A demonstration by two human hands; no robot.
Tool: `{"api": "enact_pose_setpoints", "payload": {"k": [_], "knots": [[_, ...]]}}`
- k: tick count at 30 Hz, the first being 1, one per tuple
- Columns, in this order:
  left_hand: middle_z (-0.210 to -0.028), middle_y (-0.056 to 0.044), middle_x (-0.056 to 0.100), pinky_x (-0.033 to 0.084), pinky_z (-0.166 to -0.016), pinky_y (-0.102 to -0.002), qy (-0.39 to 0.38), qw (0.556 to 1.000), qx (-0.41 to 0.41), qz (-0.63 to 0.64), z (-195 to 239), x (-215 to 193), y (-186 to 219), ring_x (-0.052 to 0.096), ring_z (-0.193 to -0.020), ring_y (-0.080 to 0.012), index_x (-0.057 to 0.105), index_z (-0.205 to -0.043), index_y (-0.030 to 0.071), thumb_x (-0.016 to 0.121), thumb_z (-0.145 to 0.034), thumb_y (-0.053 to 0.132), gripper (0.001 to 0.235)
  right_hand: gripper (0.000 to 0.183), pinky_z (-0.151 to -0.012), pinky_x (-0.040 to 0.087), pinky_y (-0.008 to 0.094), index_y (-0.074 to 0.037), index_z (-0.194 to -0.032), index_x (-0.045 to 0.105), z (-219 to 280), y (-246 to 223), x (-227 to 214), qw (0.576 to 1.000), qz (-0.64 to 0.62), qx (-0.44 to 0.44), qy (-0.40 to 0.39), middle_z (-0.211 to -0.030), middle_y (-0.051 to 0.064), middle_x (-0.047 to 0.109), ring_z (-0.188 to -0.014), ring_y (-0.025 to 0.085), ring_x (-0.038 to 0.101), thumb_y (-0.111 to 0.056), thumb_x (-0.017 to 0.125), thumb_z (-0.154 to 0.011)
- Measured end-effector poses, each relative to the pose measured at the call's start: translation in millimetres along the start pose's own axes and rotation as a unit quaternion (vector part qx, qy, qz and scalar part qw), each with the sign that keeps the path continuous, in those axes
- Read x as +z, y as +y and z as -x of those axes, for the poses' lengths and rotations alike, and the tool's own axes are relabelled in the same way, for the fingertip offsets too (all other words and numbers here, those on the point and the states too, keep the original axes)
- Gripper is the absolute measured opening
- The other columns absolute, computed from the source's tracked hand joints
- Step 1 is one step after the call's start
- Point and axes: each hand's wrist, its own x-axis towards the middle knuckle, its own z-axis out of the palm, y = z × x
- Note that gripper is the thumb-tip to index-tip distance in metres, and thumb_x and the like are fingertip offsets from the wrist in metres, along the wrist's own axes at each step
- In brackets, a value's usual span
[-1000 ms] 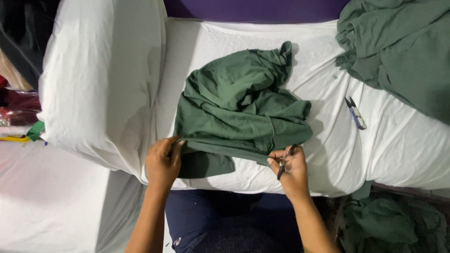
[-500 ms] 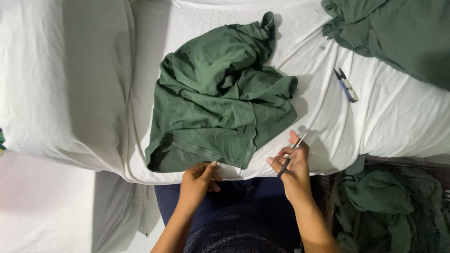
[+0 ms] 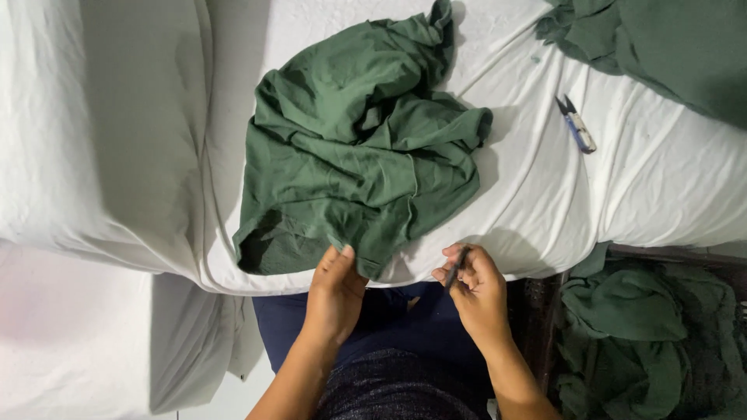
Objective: The person uses scissors to cut a green shirt laid out on a white bedsheet. They cut the collar and sleeves, then fold the shirt and continue cutting the fabric into smaller pieces.
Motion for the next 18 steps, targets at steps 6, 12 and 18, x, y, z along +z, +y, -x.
{"api": "enact_pose_setpoints", "payload": {"k": [6, 12, 18], "knots": [[-0.051, 0.007, 0.047, 0.047, -0.106, -0.073, 0.001, 0.981, -0.095, 0.171, 22, 40, 53, 0.056, -0.045, -0.0106, 0.046, -0.070, 0.019, 0.062, -0.098, 0.022, 0.033, 0.005, -0.076, 0.068, 0.031, 0.001, -0.091, 0.063, 11, -8, 17, 0.999, -0.043, -0.016, -0.028, -0.091, 0.011, 0.066, -0.081, 0.023, 0.077, 0.005, 0.066, -0.092], [-0.085, -0.016, 0.078, 0.060, -0.091, -0.057, -0.004, 0.988, -0.060, 0.145, 12, 17, 25, 0.077, -0.072, -0.0250, 0.061, -0.112, 0.004, 0.049, -0.105, 0.026, 0.026, 0.051, -0.087, 0.058, 0.027, -0.005, -0.114, 0.053, -8, -15, 43, 0.994, -0.092, -0.056, 0.023, -0.122, 0.008, 0.065, -0.102, 0.016, 0.067, 0.000, 0.087, -0.076], [-0.092, -0.017, 0.077, 0.063, -0.085, -0.048, -0.010, 0.998, -0.020, 0.061, 1, 11, 15, 0.077, -0.082, -0.0267, 0.061, -0.119, 0.003, 0.048, -0.107, 0.021, 0.025, 0.050, -0.078, 0.057, 0.027, -0.005, -0.114, 0.048, -24, -29, 67, 0.981, -0.191, 0.029, 0.020, -0.098, 0.011, 0.070, -0.087, 0.015, 0.069, 0.009, 0.082, -0.080]]}}
